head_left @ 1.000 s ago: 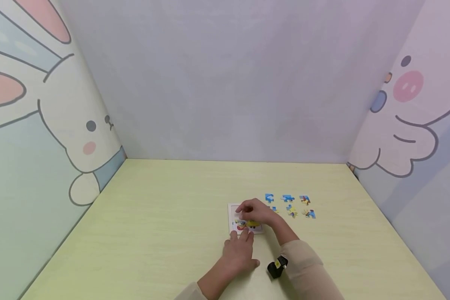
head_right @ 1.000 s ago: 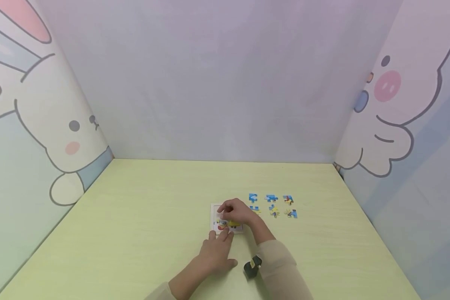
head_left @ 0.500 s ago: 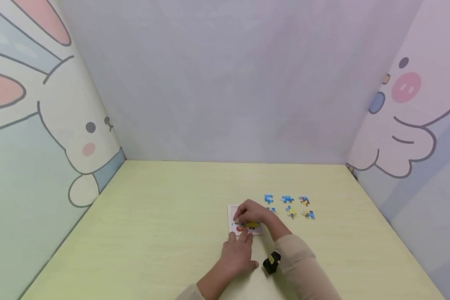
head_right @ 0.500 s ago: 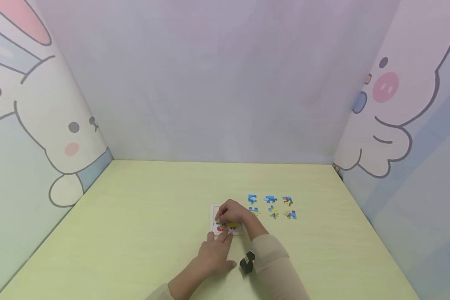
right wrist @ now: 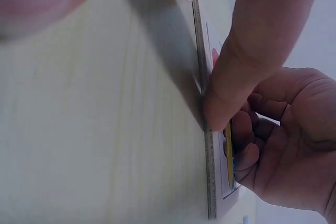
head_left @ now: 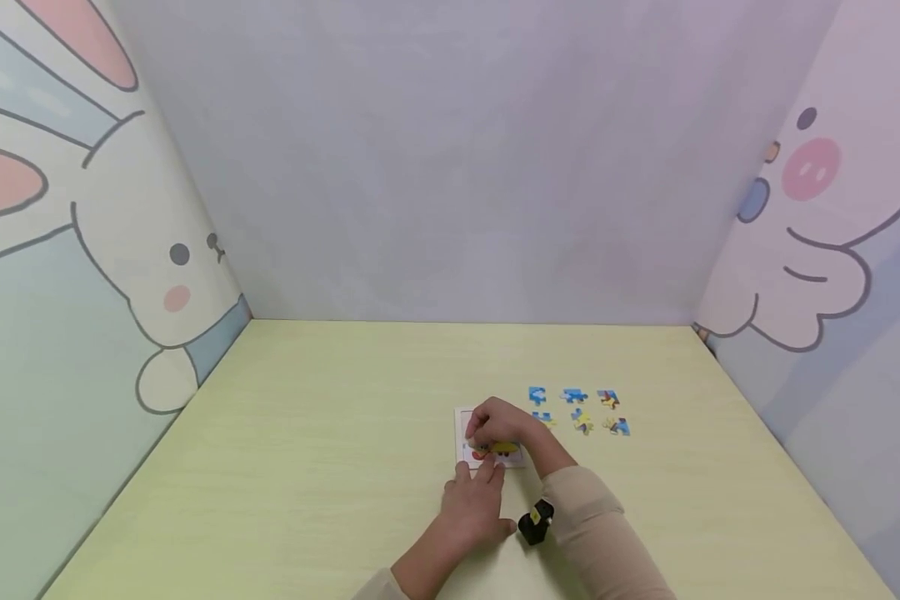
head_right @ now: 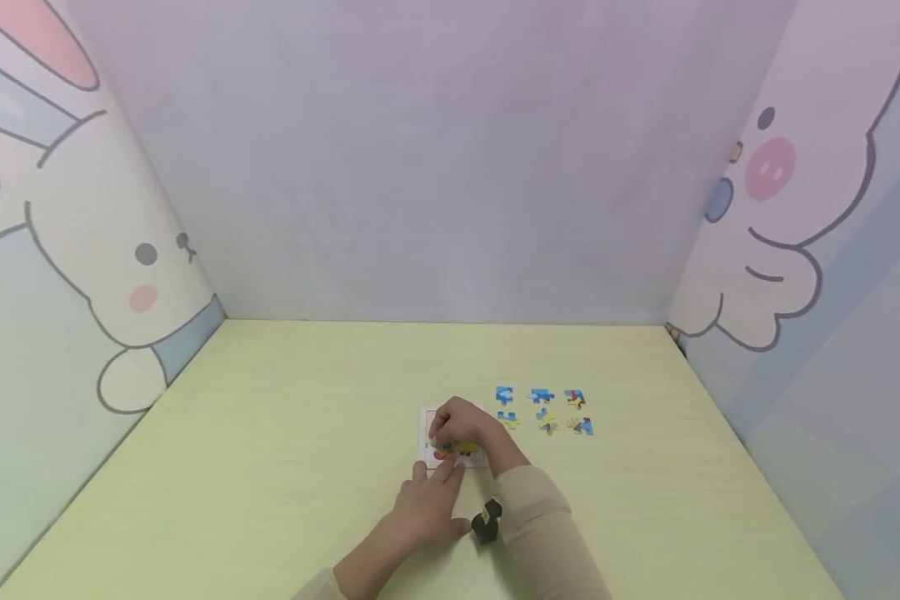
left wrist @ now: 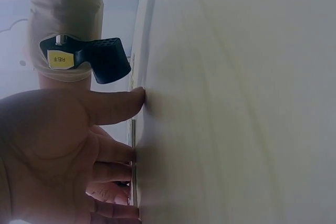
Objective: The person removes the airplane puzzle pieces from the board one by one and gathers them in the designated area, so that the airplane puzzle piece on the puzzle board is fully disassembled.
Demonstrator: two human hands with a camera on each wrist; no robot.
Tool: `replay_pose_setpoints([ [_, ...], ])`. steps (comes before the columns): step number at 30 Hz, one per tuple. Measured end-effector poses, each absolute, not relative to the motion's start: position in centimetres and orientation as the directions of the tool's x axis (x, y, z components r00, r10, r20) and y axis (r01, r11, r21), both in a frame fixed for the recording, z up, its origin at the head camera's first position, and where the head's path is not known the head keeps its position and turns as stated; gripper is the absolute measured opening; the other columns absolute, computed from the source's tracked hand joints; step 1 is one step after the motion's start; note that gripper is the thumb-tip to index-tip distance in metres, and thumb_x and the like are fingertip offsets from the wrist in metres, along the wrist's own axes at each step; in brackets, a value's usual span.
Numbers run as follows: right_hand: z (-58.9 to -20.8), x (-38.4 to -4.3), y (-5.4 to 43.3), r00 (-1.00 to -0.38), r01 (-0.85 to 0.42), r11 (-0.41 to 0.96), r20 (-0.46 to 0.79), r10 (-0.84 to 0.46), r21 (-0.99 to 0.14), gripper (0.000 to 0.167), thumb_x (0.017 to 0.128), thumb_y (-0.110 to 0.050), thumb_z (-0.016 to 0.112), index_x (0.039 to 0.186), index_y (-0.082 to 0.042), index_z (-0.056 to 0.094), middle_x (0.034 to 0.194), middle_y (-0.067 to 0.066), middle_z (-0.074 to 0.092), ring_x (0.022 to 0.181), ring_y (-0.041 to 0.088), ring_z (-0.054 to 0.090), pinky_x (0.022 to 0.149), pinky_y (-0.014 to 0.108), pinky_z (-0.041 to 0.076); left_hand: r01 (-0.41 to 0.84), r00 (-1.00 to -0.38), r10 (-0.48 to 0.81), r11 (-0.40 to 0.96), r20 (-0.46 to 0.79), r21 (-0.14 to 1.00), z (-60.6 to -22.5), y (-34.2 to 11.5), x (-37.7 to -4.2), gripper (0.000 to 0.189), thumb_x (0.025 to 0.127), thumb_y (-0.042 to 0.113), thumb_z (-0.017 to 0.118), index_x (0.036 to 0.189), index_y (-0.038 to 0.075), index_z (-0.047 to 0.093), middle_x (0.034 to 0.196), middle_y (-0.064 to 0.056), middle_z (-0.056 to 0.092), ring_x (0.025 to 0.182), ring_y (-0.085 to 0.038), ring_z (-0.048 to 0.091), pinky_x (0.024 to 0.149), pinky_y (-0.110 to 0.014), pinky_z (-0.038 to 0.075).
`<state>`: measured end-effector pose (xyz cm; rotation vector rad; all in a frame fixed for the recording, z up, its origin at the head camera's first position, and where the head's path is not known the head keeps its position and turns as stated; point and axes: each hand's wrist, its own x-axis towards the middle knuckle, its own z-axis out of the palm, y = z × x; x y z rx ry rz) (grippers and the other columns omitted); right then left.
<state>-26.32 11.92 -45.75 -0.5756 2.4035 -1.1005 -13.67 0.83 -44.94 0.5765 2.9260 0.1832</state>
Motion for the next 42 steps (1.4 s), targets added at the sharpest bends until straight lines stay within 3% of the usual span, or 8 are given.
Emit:
replay_pose_setpoints([
  [12,-45.7,-26.3,12.0,-0.824,-0.15,0.578,-0.221,-0.522,-0.802,0.005,0.082,-0.006,0.069,0.079,-0.004,0.065,0.067,0.002,0.06,0.058,0.014,0.05,0.056,0.028,0.043,0.363,-0.912,0.384,0.919,-0.144,0.151,-44.8,0.8,-13.6,0.077,0.075,0.051,0.07,0.136,0.01,0.048,0.142,-0.004,0.039,0.113,-0.034,0.038,0.076,-0.043,0.044],
  [24,-46.0,-26.4,12.4,-0.792,-0.159,0.522,-0.207,-0.574,-0.838,0.006,0.08,-0.002,0.066,0.084,-0.005,0.061,0.068,0.002,0.057,0.06,0.014,0.049,0.058,0.027,0.043,0.373,-0.91,0.392,0.916,-0.133,0.145,-44.7,0.7,-13.5,0.077,0.075,0.052,0.07,0.136,0.01,0.048,0.142,-0.004,0.039,0.11,-0.032,0.039,0.073,-0.042,0.044],
  [30,-46.2,-26.5,12.5,-0.779,-0.161,0.483,-0.19,-0.598,-0.861,0.009,0.08,0.002,0.063,0.088,-0.003,0.061,0.069,0.005,0.058,0.061,0.015,0.055,0.059,0.028,0.045,0.38,-0.911,0.396,0.915,-0.119,0.135,-44.5,0.6,-13.6,0.076,0.074,0.052,0.071,0.135,0.01,0.049,0.141,-0.004,0.04,0.107,-0.03,0.04,0.07,-0.04,0.045],
  [42,-46.3,-25.8,13.1,-0.845,-0.096,0.389,-0.131,-0.518,-0.916,0.012,0.084,-0.002,0.062,0.095,0.0,0.063,0.079,0.007,0.064,0.072,0.022,0.058,0.067,0.033,0.046,0.4,-0.908,0.409,0.911,-0.091,0.097,-44.8,0.4,-13.5,0.075,0.073,0.053,0.071,0.132,0.01,0.052,0.137,-0.003,0.043,0.102,-0.028,0.042,0.063,-0.037,0.045],
])
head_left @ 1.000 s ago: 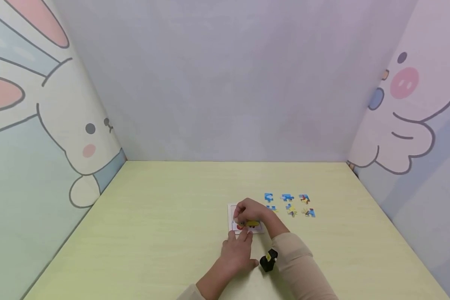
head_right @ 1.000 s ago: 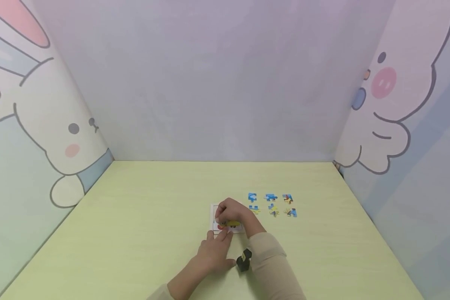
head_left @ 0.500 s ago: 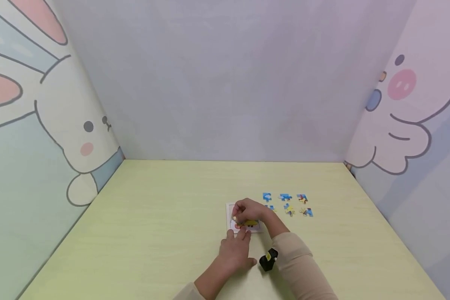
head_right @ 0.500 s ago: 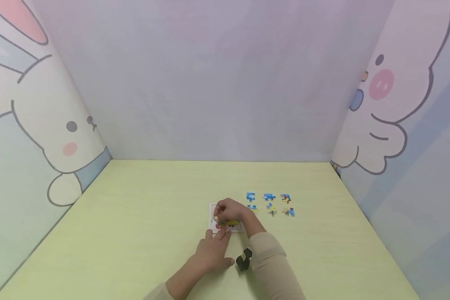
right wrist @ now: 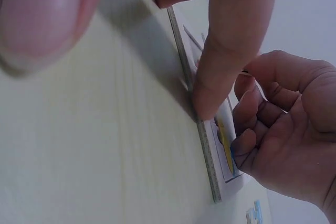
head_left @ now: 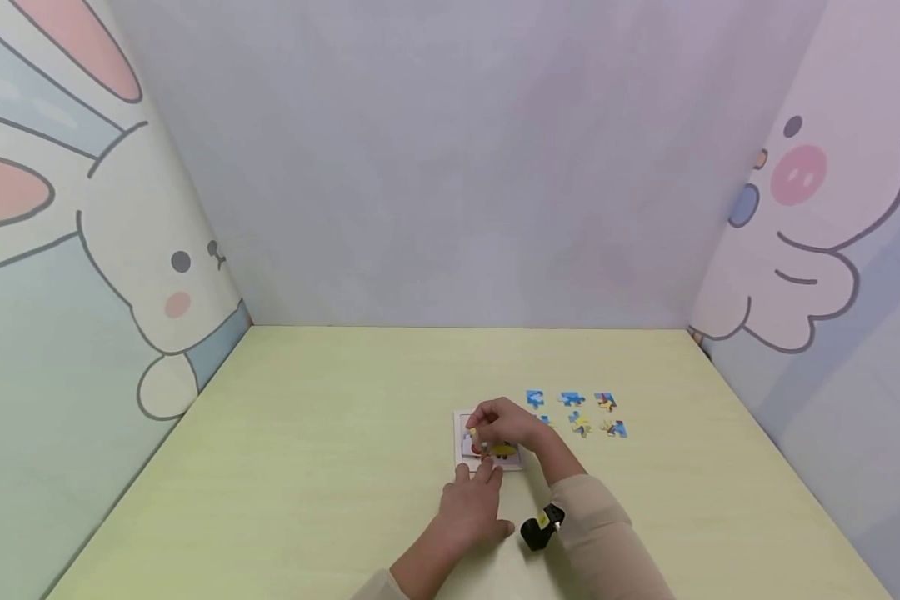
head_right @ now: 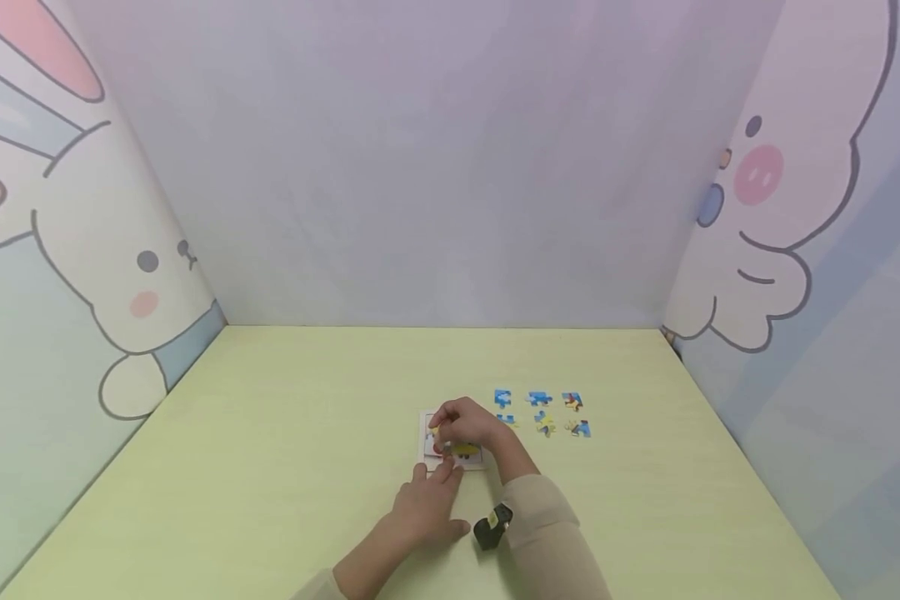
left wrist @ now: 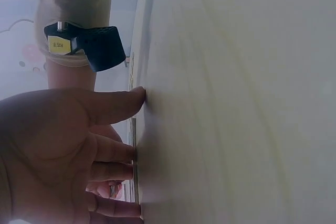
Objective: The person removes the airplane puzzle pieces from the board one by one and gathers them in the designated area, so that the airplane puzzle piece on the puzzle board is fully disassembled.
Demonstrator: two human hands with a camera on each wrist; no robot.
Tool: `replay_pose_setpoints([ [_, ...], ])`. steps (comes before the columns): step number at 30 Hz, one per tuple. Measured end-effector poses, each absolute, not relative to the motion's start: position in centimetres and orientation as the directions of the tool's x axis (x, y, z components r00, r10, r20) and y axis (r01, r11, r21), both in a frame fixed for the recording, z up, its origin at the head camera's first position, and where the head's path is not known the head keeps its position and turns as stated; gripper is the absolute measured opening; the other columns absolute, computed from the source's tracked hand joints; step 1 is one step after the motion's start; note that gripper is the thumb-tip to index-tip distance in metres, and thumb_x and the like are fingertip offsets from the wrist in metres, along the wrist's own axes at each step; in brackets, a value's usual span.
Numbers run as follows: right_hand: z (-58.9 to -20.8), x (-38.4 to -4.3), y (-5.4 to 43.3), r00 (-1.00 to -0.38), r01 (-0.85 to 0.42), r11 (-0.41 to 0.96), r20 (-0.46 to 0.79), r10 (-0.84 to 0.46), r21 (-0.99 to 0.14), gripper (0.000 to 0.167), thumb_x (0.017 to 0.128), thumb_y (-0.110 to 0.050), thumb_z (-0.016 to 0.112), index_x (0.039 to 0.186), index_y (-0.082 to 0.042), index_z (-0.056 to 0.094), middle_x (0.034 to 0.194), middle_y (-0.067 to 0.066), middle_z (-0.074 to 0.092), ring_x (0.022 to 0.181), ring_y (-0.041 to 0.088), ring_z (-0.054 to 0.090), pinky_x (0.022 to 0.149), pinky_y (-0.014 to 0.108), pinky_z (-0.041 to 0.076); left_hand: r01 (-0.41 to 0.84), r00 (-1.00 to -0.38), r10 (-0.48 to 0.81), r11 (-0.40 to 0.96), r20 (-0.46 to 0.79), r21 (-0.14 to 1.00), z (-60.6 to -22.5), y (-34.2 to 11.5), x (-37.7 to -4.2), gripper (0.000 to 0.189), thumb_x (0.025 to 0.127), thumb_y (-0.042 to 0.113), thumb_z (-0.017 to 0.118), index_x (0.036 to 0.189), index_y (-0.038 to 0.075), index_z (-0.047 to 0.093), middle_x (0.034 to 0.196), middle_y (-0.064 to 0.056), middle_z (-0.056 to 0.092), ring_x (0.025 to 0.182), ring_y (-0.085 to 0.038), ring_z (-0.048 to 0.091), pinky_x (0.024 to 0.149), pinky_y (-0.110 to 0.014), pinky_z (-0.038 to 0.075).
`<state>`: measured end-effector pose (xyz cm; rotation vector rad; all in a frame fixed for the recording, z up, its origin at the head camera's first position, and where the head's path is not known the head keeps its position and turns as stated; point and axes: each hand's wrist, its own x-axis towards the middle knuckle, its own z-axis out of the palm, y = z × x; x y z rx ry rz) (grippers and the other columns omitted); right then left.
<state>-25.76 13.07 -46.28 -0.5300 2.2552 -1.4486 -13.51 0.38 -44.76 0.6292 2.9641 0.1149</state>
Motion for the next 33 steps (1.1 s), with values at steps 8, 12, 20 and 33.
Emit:
replay_pose_setpoints([
  [8,-46.6,-25.8,13.5,-0.861,-0.063,0.372,-0.138,-0.49,-0.926,0.014,0.084,0.004,0.055,0.097,0.001,0.061,0.078,0.009,0.064,0.069,0.021,0.058,0.064,0.033,0.046,0.398,-0.907,0.408,0.912,-0.106,0.1,-45.0,0.5,-13.4,0.075,0.073,0.053,0.07,0.132,0.01,0.051,0.138,-0.004,0.043,0.103,-0.027,0.043,0.065,-0.037,0.045],
  [12,-46.6,-25.9,13.5,-0.863,-0.063,0.382,-0.142,-0.485,-0.922,0.015,0.084,0.004,0.053,0.096,0.001,0.062,0.077,0.009,0.063,0.067,0.02,0.056,0.062,0.031,0.045,0.392,-0.908,0.404,0.912,-0.108,0.118,-45.0,0.6,-13.3,0.075,0.073,0.053,0.07,0.132,0.009,0.051,0.138,-0.005,0.043,0.103,-0.029,0.043,0.066,-0.038,0.045],
  [20,-46.7,-26.0,12.8,-0.905,-0.048,0.398,-0.129,-0.405,-0.916,0.017,0.081,0.0,0.056,0.096,-0.003,0.064,0.077,0.007,0.059,0.064,0.019,0.049,0.059,0.03,0.043,0.388,-0.911,0.398,0.916,-0.109,0.098,-45.0,0.3,-13.4,0.073,0.073,0.055,0.07,0.128,0.009,0.055,0.139,-0.004,0.044,0.108,-0.03,0.044,0.068,-0.041,0.045],
  [33,-44.3,-23.9,16.2,-0.944,-0.058,0.319,-0.051,-0.325,-0.946,0.027,0.086,-0.008,0.063,0.11,0.004,0.06,0.077,0.007,0.059,0.068,0.02,0.049,0.063,0.039,0.043,0.404,-0.905,0.413,0.909,-0.098,0.098,-43.7,1.1,-12.6,0.072,0.072,0.055,0.07,0.126,0.009,0.057,0.135,-0.008,0.047,0.107,-0.031,0.049,0.075,-0.042,0.044],
])
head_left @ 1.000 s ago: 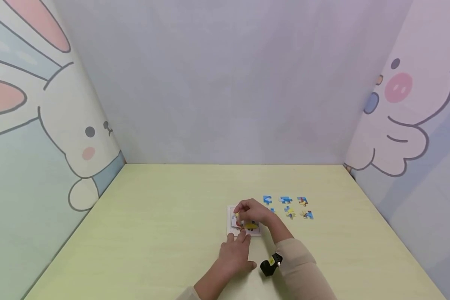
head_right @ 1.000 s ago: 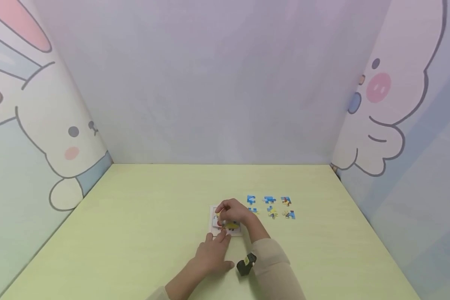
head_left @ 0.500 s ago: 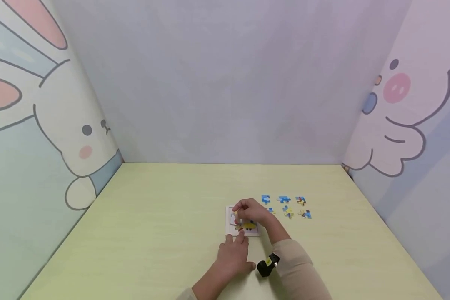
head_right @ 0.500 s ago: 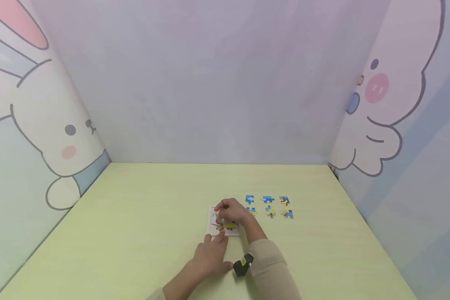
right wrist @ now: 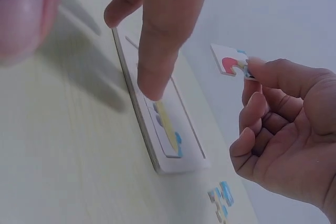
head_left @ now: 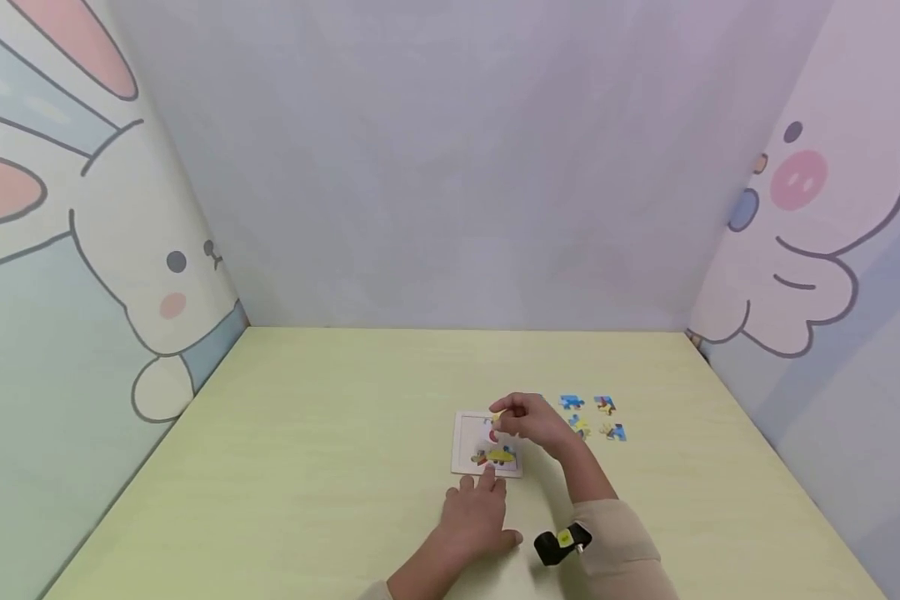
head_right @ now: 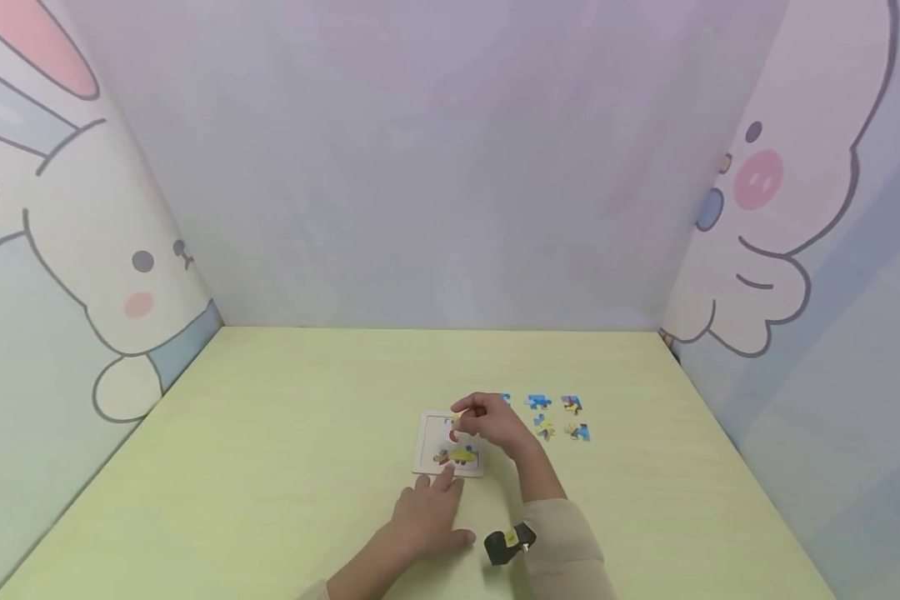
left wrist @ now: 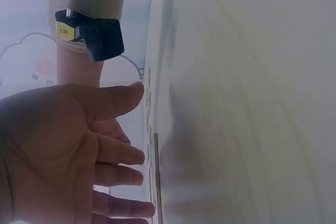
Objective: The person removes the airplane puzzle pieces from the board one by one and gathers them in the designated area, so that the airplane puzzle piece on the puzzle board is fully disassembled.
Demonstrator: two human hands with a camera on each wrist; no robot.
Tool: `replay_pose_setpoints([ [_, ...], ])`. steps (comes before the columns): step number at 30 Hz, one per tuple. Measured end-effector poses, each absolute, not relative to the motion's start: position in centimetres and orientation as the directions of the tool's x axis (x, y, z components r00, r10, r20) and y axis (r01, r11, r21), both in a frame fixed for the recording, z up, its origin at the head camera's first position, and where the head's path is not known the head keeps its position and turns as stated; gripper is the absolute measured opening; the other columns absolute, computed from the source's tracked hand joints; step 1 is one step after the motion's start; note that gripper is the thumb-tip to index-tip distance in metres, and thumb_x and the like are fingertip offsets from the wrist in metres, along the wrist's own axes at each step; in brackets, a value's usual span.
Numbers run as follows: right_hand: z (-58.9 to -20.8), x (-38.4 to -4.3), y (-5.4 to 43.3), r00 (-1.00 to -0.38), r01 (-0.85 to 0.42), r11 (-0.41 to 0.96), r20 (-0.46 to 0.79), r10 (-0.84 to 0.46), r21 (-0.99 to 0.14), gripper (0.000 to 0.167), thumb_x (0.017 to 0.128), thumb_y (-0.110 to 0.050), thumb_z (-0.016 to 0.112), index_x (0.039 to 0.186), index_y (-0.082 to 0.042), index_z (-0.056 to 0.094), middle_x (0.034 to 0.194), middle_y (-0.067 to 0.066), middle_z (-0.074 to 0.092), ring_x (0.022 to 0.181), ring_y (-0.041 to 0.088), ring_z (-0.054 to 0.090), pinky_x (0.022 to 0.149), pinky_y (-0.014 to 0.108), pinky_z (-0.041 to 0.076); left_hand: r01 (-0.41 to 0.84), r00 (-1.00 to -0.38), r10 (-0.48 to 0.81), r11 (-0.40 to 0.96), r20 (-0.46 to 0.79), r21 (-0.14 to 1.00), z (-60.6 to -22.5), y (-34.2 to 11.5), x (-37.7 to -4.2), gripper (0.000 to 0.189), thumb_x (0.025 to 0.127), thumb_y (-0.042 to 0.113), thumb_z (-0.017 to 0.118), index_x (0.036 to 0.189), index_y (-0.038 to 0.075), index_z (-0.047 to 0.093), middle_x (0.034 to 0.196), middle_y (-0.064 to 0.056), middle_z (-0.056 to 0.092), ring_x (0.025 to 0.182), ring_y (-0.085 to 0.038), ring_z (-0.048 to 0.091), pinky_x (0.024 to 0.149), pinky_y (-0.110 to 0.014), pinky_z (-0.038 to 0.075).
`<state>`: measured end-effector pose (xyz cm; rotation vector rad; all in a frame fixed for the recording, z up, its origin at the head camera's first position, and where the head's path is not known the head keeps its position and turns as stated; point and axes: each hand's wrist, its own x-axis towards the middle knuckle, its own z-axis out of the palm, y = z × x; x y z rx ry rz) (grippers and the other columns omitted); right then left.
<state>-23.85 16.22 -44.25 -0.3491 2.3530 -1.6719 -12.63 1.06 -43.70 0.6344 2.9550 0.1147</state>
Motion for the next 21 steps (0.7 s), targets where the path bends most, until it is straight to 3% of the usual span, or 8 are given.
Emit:
replay_pose_setpoints([
  [14,-44.4,-22.3,19.9,-0.957,-0.034,0.317,-0.061,-0.285,-0.948,0.028,0.086,-0.012,0.066,0.109,0.004,0.061,0.084,0.008,0.065,0.067,0.02,0.049,0.061,0.036,0.042,0.389,-0.918,0.394,0.917,-0.049,0.089,-43.9,2.7,-12.6,0.067,0.071,0.056,0.07,0.118,0.008,0.059,0.112,-0.007,0.052,0.092,-0.027,0.05,0.071,-0.039,0.042],
  [21,-44.6,-22.0,22.2,-0.965,0.001,0.29,-0.077,-0.252,-0.957,0.028,0.088,-0.01,0.063,0.11,0.007,0.059,0.083,0.008,0.062,0.065,0.018,0.045,0.06,0.033,0.039,0.367,-0.925,0.373,0.926,-0.075,0.086,-44.3,3.5,-12.7,0.075,0.073,0.057,0.068,0.129,0.009,0.053,0.128,-0.006,0.049,0.104,-0.028,0.049,0.078,-0.041,0.043],
])
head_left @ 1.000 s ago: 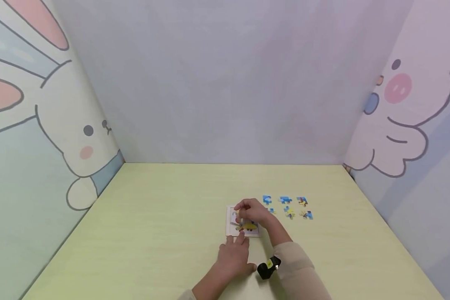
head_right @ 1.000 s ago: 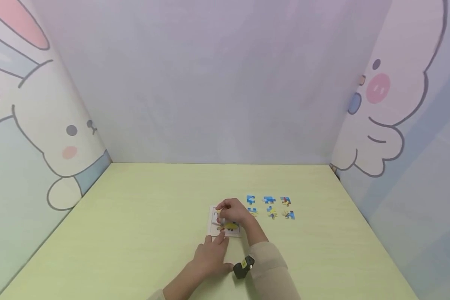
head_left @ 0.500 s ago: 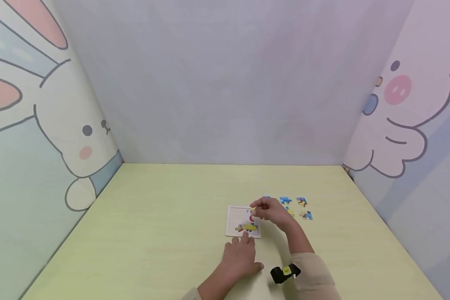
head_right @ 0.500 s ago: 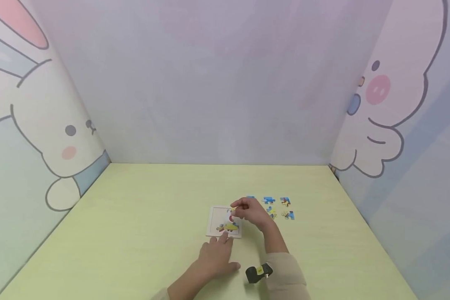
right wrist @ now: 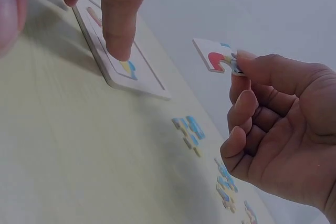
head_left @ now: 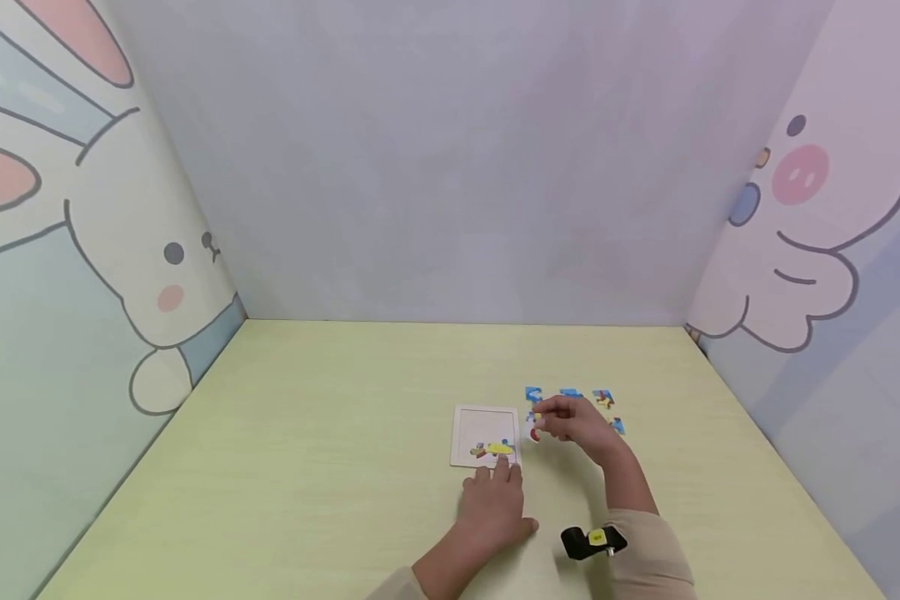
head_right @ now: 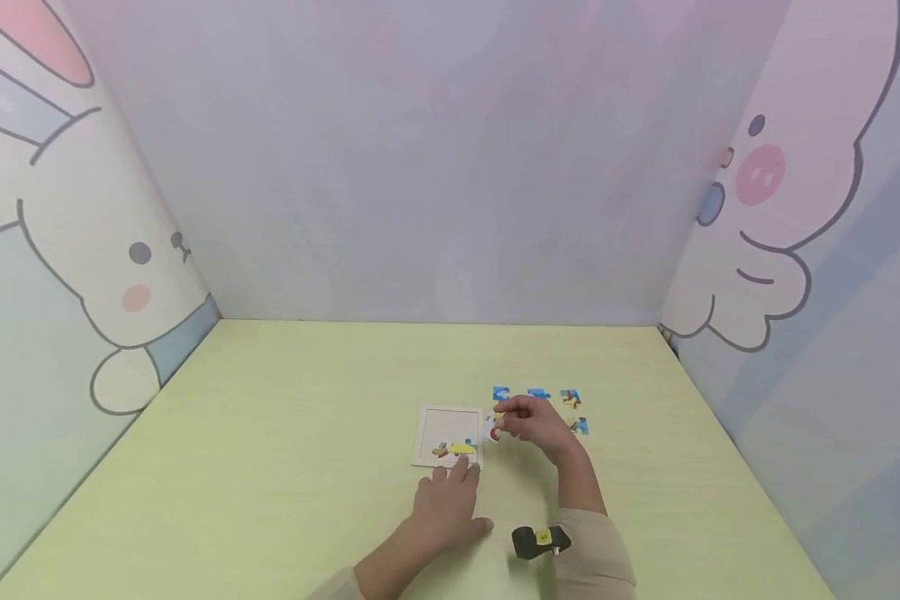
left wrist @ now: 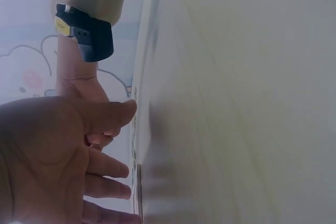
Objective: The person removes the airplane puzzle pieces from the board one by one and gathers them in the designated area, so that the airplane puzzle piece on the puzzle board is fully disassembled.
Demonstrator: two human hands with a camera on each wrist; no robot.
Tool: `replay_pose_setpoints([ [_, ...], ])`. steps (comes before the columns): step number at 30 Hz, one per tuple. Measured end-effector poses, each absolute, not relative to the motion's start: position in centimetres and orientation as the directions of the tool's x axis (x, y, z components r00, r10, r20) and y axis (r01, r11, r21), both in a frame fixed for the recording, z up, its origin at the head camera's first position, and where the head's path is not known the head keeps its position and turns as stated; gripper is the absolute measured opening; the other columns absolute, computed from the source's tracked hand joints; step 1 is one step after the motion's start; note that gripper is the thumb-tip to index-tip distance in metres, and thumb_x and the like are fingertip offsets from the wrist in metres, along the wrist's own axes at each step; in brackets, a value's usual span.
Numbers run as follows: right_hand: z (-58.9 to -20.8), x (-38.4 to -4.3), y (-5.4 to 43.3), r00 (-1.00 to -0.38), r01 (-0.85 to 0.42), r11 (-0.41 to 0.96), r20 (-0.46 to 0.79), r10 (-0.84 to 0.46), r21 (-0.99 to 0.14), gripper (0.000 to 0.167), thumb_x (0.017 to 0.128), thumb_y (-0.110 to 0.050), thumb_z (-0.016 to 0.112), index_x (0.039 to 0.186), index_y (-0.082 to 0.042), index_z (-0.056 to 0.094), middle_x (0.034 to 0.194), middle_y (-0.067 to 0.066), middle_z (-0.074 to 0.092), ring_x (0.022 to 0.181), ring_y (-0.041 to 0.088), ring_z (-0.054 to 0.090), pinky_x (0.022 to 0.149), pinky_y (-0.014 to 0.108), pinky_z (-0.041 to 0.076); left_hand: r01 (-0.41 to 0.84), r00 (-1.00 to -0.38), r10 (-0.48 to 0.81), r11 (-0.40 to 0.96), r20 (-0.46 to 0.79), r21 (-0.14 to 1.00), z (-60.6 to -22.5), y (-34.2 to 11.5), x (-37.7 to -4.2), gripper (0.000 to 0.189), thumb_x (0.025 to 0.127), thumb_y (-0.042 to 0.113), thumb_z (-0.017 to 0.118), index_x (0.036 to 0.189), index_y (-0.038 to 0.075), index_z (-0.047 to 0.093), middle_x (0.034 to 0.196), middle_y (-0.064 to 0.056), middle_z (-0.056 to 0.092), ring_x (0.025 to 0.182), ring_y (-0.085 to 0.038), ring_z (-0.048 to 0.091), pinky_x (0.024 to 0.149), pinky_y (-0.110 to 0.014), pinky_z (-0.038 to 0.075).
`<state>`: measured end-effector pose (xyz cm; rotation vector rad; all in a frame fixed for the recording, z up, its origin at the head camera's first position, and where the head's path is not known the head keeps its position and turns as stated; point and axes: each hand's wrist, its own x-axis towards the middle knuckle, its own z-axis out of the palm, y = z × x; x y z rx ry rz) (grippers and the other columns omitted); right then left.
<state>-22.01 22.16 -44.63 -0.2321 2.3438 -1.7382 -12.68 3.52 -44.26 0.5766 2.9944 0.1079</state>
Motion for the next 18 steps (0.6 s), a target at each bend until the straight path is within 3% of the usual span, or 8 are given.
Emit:
replay_pose_setpoints([
  [7,-45.2,-21.8,24.0,-0.969,0.042,0.294,-0.111,-0.22,-0.955,0.027,0.087,-0.013,0.065,0.106,0.005,0.06,0.074,0.005,0.056,0.058,0.015,0.04,0.058,0.032,0.037,0.339,-0.934,0.346,0.937,-0.09,0.085,-44.6,4.2,-12.9,0.077,0.074,0.056,0.068,0.133,0.01,0.05,0.134,-0.006,0.046,0.109,-0.029,0.048,0.082,-0.042,0.042],
  [18,-45.9,-21.6,25.1,-0.963,0.041,0.408,-0.145,-0.228,-0.912,0.022,0.083,-0.015,0.07,0.097,0.001,0.067,0.083,0.005,0.063,0.064,0.017,0.047,0.056,0.03,0.04,0.308,-0.941,0.317,0.947,-0.12,0.089,-45.1,4.6,-13.0,0.078,0.073,0.057,0.069,0.132,0.011,0.052,0.135,-0.006,0.045,0.109,-0.028,0.045,0.072,-0.042,0.044],
])
